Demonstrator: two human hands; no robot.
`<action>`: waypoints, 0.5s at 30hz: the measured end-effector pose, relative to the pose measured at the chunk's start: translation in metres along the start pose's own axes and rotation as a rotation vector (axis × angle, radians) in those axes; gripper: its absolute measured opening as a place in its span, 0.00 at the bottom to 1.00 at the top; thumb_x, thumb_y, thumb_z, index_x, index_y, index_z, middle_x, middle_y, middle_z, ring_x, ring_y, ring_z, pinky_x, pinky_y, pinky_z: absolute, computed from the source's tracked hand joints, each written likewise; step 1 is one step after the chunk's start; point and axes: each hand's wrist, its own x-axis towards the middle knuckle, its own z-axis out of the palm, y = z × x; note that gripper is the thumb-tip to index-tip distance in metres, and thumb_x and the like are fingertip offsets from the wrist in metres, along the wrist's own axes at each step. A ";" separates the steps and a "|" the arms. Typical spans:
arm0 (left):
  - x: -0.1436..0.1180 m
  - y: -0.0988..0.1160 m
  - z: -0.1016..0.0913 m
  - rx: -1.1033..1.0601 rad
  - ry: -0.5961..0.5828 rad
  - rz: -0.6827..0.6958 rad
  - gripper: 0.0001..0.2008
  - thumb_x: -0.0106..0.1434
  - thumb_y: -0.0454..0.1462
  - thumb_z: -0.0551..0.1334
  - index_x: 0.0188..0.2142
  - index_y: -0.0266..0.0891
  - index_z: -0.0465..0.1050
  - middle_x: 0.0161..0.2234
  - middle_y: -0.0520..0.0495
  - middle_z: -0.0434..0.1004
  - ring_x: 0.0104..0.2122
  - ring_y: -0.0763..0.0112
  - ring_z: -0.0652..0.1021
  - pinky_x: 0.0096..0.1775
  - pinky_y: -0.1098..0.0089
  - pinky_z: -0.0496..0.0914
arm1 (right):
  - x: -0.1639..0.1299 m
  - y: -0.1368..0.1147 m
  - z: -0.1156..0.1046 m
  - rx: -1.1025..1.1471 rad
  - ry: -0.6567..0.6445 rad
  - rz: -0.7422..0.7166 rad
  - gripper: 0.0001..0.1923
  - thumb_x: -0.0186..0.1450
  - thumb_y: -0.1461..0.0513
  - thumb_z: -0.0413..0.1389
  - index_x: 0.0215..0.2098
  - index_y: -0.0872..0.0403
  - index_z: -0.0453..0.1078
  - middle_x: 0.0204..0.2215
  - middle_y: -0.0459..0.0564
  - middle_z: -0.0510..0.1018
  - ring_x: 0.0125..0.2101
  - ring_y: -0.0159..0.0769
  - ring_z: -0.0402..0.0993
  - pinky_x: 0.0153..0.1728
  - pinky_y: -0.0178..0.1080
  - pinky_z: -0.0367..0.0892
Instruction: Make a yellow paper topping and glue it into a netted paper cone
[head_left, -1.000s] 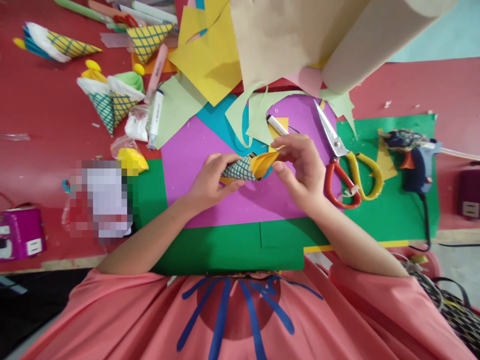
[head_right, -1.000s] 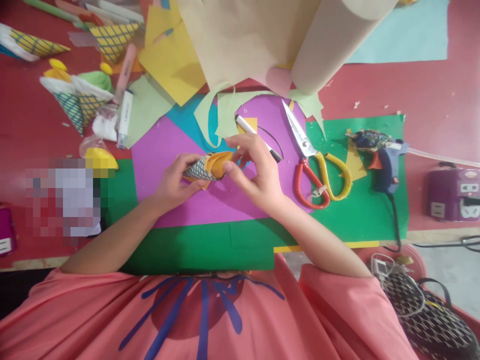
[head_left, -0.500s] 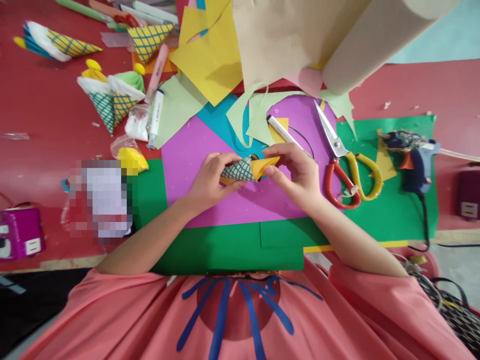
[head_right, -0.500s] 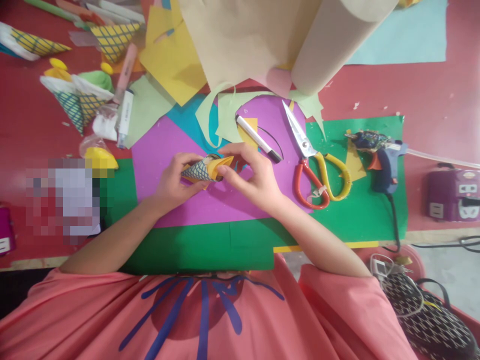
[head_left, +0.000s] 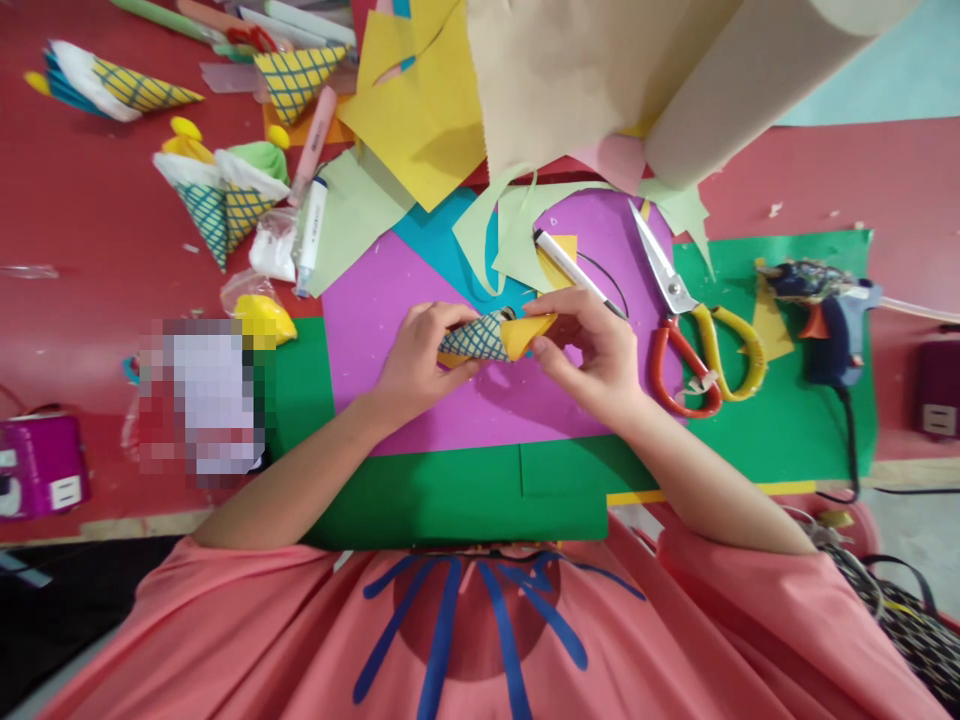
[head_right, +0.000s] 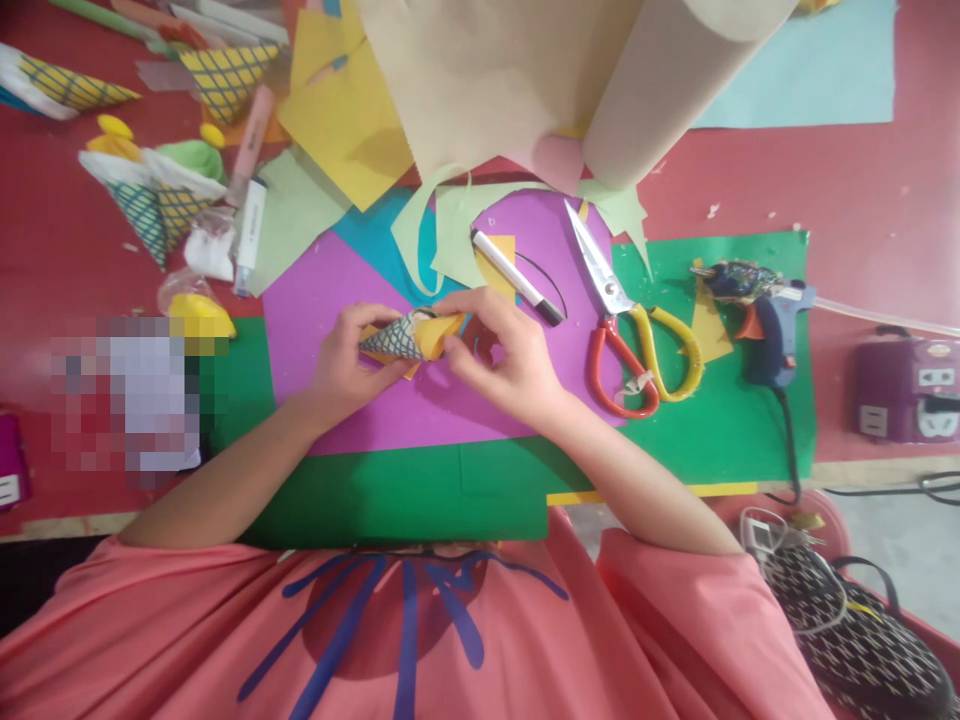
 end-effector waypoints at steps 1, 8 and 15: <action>0.001 0.000 0.000 0.003 0.003 0.006 0.21 0.64 0.51 0.61 0.50 0.43 0.62 0.43 0.46 0.76 0.44 0.63 0.77 0.45 0.61 0.71 | 0.000 -0.001 0.001 -0.018 -0.001 -0.010 0.12 0.63 0.66 0.57 0.46 0.52 0.71 0.39 0.47 0.80 0.25 0.25 0.70 0.22 0.30 0.67; 0.006 0.006 -0.004 0.032 -0.093 0.035 0.25 0.66 0.52 0.58 0.57 0.43 0.63 0.46 0.44 0.75 0.45 0.62 0.76 0.47 0.60 0.70 | -0.001 0.002 0.007 -0.040 0.000 -0.045 0.13 0.61 0.69 0.54 0.43 0.52 0.72 0.39 0.48 0.79 0.35 0.30 0.76 0.26 0.30 0.72; 0.005 0.004 -0.004 0.020 -0.109 0.016 0.26 0.65 0.52 0.58 0.59 0.45 0.63 0.47 0.44 0.74 0.47 0.62 0.74 0.48 0.60 0.69 | -0.001 0.005 0.006 0.006 -0.013 -0.053 0.12 0.62 0.69 0.56 0.43 0.51 0.72 0.39 0.47 0.78 0.35 0.29 0.76 0.28 0.29 0.72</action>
